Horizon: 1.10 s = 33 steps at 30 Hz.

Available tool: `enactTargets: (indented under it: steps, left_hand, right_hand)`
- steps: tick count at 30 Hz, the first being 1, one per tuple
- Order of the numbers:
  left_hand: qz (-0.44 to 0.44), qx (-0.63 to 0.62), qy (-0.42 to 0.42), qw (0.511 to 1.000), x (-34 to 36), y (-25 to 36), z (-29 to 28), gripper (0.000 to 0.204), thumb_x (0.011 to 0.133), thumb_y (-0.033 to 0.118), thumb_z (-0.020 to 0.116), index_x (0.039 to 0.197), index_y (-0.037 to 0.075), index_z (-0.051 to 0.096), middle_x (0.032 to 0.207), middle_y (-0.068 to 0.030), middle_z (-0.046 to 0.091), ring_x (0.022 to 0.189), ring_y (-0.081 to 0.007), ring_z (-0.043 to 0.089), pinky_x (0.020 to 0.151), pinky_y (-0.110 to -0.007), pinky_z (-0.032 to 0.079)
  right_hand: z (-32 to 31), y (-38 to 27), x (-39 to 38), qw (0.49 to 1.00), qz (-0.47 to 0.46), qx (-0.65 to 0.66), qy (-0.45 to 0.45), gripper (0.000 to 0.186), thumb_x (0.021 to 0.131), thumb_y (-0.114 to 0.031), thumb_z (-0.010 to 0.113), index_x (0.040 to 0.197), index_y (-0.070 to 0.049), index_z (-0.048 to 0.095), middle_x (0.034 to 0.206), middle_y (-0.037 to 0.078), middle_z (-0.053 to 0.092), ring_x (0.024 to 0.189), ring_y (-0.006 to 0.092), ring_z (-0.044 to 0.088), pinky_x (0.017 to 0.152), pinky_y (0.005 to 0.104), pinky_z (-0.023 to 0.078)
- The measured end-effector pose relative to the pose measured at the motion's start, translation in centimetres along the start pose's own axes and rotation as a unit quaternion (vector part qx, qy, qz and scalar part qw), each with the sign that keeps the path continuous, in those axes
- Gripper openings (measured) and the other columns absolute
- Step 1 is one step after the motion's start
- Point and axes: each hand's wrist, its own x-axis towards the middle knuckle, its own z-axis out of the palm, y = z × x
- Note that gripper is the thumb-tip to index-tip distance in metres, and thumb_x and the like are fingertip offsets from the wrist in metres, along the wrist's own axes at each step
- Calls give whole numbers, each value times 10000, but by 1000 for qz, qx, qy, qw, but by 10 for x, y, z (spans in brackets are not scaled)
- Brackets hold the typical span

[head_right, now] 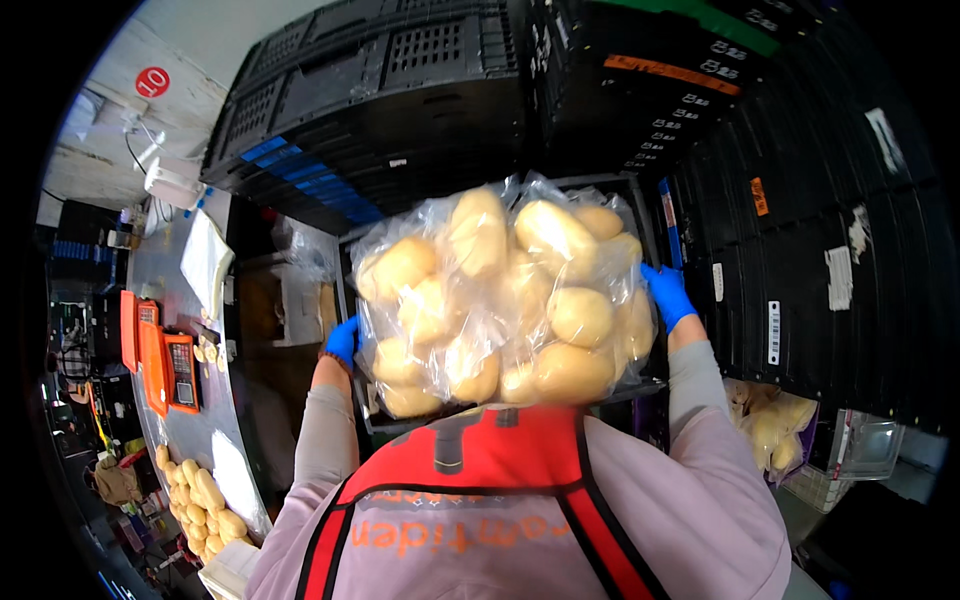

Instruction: The person moves a crate of packaged dough, stacks empty crates, and places individual dough portions into a vacuum sealer. They operate the machine to seal the bags and remove the finished packages.

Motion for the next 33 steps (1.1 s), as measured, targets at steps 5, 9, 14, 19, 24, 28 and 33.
enactTargets:
  steps: [5, 9, 14, 19, 24, 28, 33]
  left_hand:
    - [41, -31, -3, 999, -31, -15, -13, 302, 770, 282, 519, 849, 8, 618, 721, -75, 608, 579, -164, 535, 544, -286, 428]
    - [83, 10, -10, 996, -30, -33, -68, 331, 773, 292, 503, 859, -8, 614, 750, -100, 601, 637, -181, 538, 585, -296, 430]
    - [86, 25, -1, 996, -49, -23, -86, 335, 758, 298, 530, 852, -13, 611, 746, -96, 596, 651, -182, 539, 602, -302, 432]
    - [84, 65, -22, 994, -58, -2, -120, 326, 748, 277, 555, 887, -16, 591, 776, -99, 595, 644, -190, 540, 607, -299, 437]
    - [100, 59, -48, 992, -40, 17, -168, 313, 737, 204, 574, 940, -35, 561, 821, -116, 606, 720, -207, 580, 649, -323, 471]
    - [89, 118, -81, 986, -59, 31, -166, 306, 740, 199, 573, 941, -32, 568, 864, -120, 608, 752, -212, 587, 658, -326, 475]
    - [83, 161, -170, 969, -37, 32, -154, 293, 744, 191, 569, 941, -26, 579, 875, -121, 611, 745, -218, 592, 650, -321, 480]
  right_hand:
    - [1, -11, -28, 996, -51, 68, -21, 404, 757, -285, 582, 988, 45, 563, 894, 123, 608, 778, 183, 563, 702, 310, 443]
    - [19, -16, -52, 999, -42, 1, -15, 382, 754, -273, 582, 993, 25, 574, 881, 94, 609, 773, 170, 556, 700, 303, 442]
    - [37, -12, -106, 997, -38, 73, 8, 353, 759, -243, 579, 994, 20, 576, 867, 89, 608, 768, 149, 552, 683, 292, 441]
    - [77, 9, -163, 995, -32, 74, 64, 346, 757, -235, 584, 985, 24, 575, 865, 88, 609, 761, 144, 549, 680, 298, 439]
    - [122, 38, -236, 987, -26, 90, 133, 335, 755, -249, 580, 957, 20, 581, 858, 86, 606, 763, 143, 543, 677, 301, 432]
    - [143, 50, -303, 978, 25, 92, 187, 312, 759, -243, 573, 938, 12, 585, 806, 61, 591, 724, 130, 520, 647, 292, 422]
    - [153, 108, -369, 949, 83, 161, 257, 301, 770, -244, 557, 924, 14, 582, 730, 21, 550, 663, 102, 470, 601, 279, 402]
